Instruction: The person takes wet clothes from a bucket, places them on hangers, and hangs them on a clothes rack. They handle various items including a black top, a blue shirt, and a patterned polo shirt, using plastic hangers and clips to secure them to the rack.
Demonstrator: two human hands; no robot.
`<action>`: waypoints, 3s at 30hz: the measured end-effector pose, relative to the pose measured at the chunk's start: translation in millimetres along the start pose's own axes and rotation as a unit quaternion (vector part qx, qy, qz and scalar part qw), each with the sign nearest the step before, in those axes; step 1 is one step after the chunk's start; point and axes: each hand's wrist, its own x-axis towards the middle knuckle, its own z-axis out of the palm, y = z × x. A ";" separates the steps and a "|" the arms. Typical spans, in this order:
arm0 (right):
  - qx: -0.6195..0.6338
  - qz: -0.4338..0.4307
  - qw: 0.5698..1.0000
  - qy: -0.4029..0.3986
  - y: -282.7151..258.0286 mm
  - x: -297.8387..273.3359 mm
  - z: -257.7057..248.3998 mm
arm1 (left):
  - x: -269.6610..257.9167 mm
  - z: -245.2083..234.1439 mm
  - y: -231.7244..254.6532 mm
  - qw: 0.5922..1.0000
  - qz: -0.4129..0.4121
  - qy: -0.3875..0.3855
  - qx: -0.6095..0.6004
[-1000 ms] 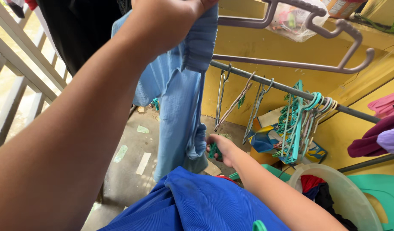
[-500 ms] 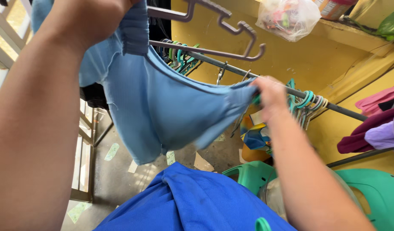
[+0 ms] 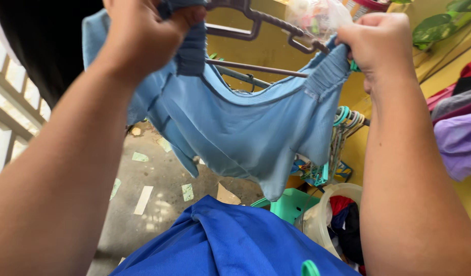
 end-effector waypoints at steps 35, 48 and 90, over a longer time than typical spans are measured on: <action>0.237 -0.146 0.943 -0.183 -19.2 -24.0 -7.9 | 10.7 47.9 38.2 0.997 -0.075 0.010 -0.005; -0.174 -0.169 0.970 0.001 4.4 -57.9 37.7 | 3.8 53.1 31.5 0.996 -0.050 -0.057 0.042; -0.015 -0.049 0.981 -0.189 19.1 -79.8 103.2 | -44.4 83.6 60.6 0.866 -0.299 -0.389 0.098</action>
